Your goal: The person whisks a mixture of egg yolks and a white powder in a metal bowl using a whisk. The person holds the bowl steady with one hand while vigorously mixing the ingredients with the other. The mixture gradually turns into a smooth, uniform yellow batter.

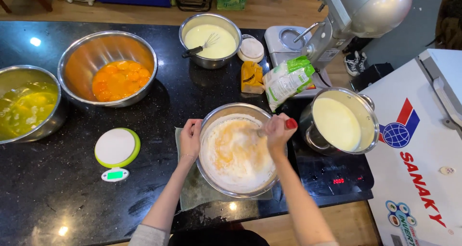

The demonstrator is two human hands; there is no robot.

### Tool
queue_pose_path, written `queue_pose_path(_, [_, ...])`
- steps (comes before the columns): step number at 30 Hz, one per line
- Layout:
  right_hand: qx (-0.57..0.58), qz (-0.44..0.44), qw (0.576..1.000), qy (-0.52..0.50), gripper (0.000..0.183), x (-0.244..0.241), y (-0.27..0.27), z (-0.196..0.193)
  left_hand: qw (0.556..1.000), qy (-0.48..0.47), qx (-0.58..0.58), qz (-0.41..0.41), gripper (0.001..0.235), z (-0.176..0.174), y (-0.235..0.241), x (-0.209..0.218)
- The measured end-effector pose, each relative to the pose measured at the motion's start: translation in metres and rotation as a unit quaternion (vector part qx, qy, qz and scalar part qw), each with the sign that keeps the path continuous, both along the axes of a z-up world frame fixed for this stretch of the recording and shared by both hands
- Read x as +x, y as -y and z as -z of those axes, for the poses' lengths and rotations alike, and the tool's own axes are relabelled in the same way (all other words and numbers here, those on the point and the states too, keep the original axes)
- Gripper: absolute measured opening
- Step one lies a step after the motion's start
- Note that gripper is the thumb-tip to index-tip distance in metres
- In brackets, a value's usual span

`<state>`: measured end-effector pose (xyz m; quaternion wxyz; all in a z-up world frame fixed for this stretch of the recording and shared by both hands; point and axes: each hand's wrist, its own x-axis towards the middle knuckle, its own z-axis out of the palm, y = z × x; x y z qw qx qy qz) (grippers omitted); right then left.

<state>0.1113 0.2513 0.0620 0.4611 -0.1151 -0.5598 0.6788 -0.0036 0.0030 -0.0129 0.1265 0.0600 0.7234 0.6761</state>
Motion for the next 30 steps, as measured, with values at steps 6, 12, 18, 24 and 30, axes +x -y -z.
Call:
queue_pose_path(6, [-0.142,0.021,0.989,-0.024,0.047,0.041,0.036,0.070,1.000,-0.001,0.015,-0.001,0.027,0.013,-0.002,-0.002])
queue_pose_path(12, [-0.063,0.055,0.996,0.012,0.049,0.062,-0.004,0.012,1.000,0.005,0.025,0.010,0.026,-0.003,0.002,0.000])
queue_pose_path(18, [-0.125,0.132,0.980,-0.084,0.051,0.008,0.014,0.044,1.000,0.008,0.025,0.012,0.026,0.002,0.000,-0.001])
queue_pose_path(24, [-0.111,0.039,0.993,0.016,0.055,0.062,0.018,0.018,1.000,0.002,0.020,0.018,0.026,0.015,0.001,-0.006])
queue_pose_path(30, [-0.068,0.159,0.983,-0.057,0.048,0.012,0.014,0.027,1.000,-0.001,0.009,0.017,0.028,0.008,0.002,-0.005])
